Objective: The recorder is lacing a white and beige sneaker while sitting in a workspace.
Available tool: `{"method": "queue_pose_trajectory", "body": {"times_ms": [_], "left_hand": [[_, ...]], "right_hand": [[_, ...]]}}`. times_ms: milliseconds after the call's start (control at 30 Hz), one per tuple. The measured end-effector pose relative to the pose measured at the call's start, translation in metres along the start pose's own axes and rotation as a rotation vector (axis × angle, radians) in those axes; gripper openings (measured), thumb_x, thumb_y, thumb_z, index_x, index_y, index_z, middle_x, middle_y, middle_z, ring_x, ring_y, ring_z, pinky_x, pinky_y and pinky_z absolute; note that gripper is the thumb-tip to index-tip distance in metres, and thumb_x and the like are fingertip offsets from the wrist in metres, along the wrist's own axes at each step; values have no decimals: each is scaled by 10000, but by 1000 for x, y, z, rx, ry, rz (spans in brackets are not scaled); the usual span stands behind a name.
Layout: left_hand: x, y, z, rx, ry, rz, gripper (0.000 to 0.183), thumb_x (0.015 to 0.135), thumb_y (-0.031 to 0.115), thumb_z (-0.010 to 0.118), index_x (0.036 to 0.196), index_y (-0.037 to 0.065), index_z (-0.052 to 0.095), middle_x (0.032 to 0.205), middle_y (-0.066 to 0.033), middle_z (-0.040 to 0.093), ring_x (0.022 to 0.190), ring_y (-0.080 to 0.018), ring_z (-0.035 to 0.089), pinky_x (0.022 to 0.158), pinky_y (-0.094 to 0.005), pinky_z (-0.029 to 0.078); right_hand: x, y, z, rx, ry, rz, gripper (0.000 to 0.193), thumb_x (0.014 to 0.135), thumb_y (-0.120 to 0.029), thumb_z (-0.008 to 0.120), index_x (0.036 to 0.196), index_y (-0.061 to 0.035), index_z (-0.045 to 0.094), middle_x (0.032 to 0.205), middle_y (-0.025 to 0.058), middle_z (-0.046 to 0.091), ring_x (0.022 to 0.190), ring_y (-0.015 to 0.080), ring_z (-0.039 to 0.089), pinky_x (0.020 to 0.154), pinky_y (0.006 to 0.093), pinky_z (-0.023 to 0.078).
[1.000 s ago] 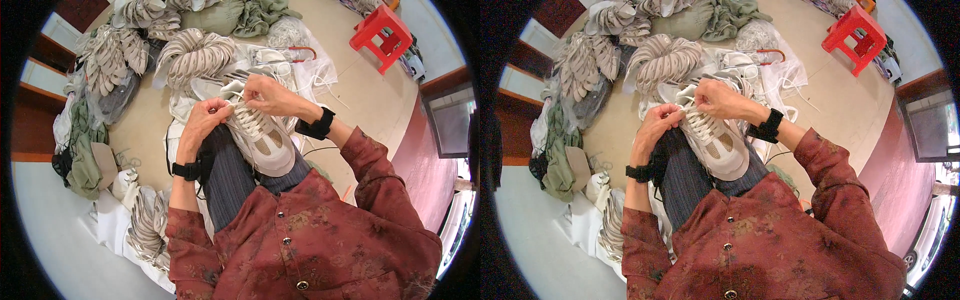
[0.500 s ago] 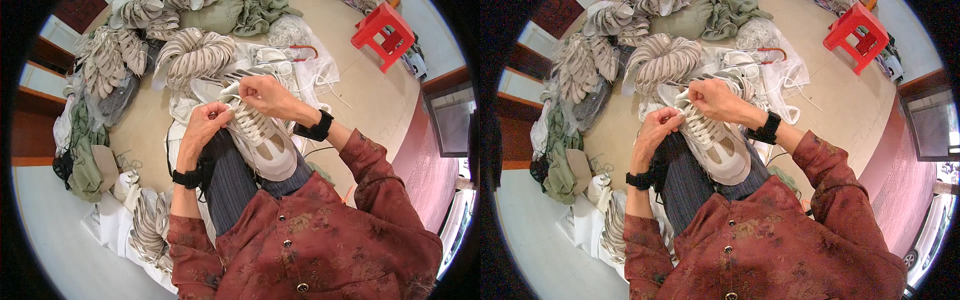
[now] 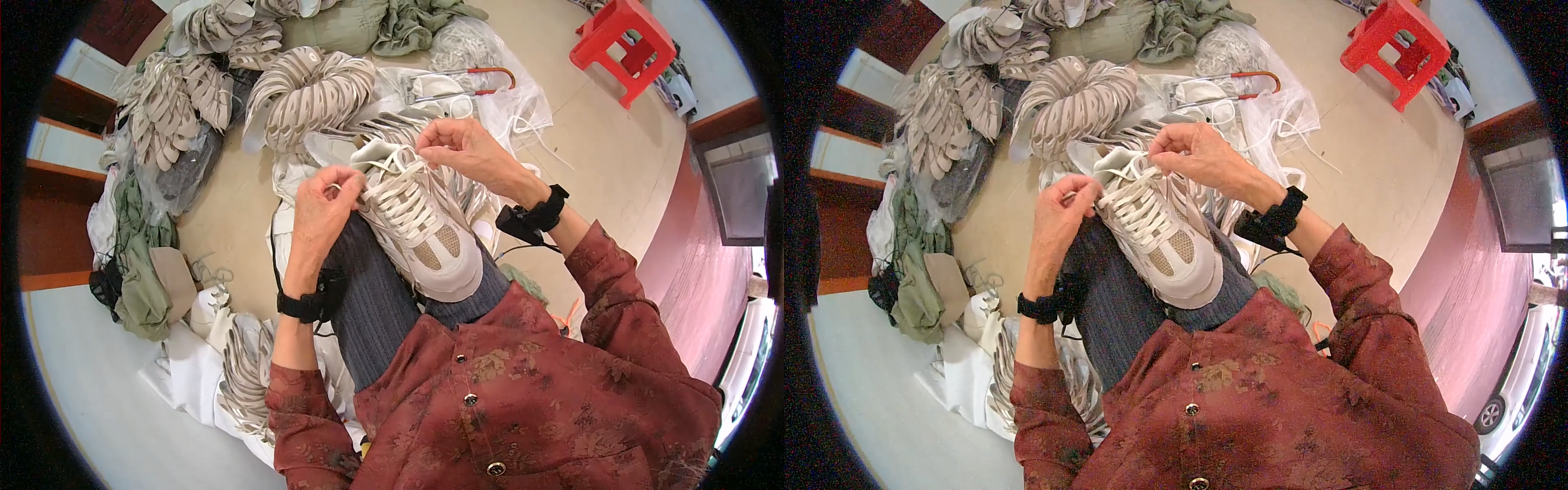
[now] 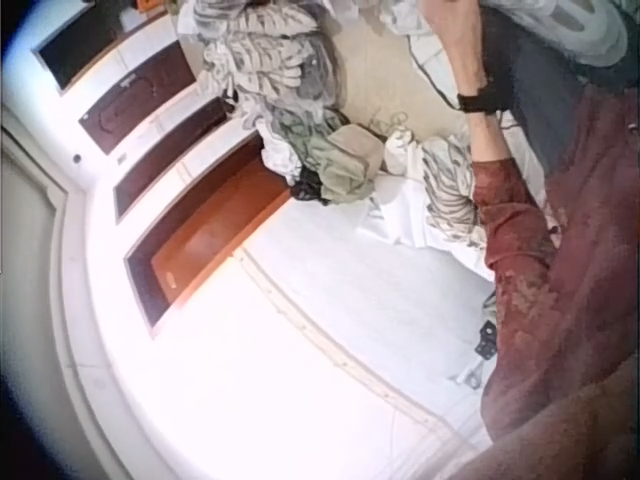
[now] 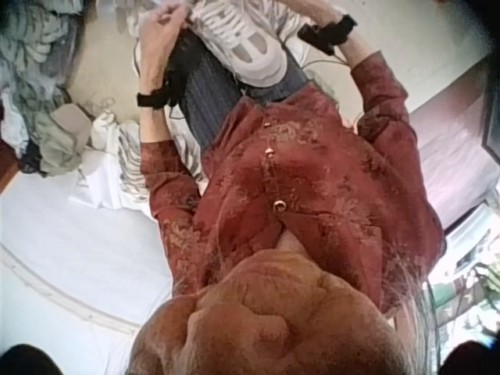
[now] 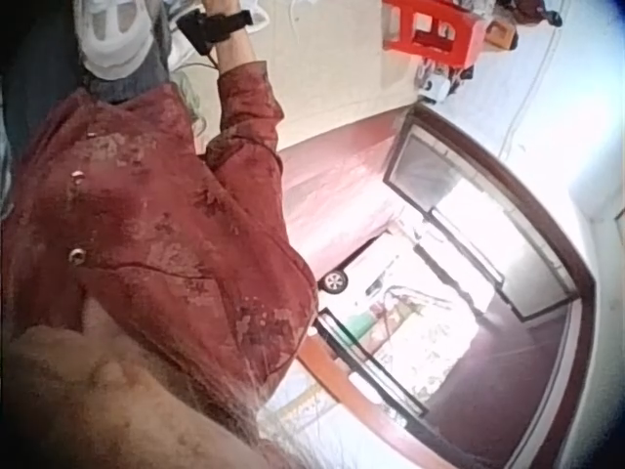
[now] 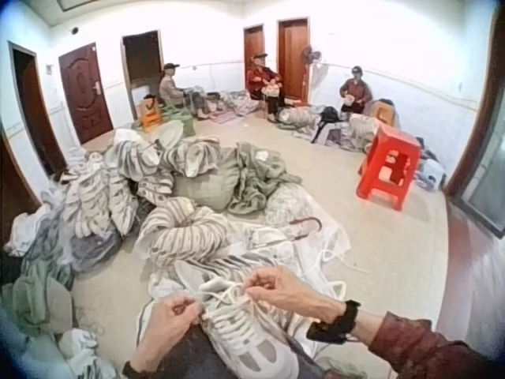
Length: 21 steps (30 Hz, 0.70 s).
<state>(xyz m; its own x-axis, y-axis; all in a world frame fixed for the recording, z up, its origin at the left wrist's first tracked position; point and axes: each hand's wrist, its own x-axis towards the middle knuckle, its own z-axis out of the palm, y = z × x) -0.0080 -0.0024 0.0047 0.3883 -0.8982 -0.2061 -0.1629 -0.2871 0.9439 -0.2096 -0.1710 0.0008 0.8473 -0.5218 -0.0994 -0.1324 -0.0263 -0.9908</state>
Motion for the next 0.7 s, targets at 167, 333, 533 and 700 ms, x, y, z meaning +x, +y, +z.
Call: {"method": "queue_pose_trajectory", "body": {"times_ms": [167, 333, 533, 700], "left_hand": [[21, 13, -3, 487, 64, 427, 260, 891, 129, 608, 1119, 32, 687, 923, -43, 685, 700, -107, 573, 647, -256, 462], [50, 6, -7, 514, -132, 427, 249, 861, 143, 623, 1067, 27, 703, 893, -76, 704, 705, -161, 598, 647, -301, 470], [49, 11, -2, 584, -135, 320, 200, 865, 149, 629, 935, -20, 711, 802, -128, 697, 667, -175, 606, 622, -320, 466], [38, 1, -8, 538, 57, 416, 189, 846, 141, 640, 885, -30, 710, 748, -148, 675, 642, -188, 602, 613, -329, 459]], "right_hand": [[-4, -9, 2, 63, -16, -33, 148, 923, -172, 652, 978, -35, 645, 870, -43, 614, 780, 30, 541, 704, 202, 439], [-4, -5, 1, 73, -7, -35, 153, 924, -174, 649, 990, -37, 644, 877, -40, 615, 783, 35, 542, 719, 204, 444], [-3, 1, 1, 135, -2, -19, 154, 922, -172, 647, 998, -38, 644, 894, -32, 614, 809, 40, 550, 745, 209, 450], [1, 2, 3, 177, 18, -41, 115, 928, -141, 641, 963, -32, 656, 810, -24, 639, 732, 44, 567, 652, 202, 446]]}}
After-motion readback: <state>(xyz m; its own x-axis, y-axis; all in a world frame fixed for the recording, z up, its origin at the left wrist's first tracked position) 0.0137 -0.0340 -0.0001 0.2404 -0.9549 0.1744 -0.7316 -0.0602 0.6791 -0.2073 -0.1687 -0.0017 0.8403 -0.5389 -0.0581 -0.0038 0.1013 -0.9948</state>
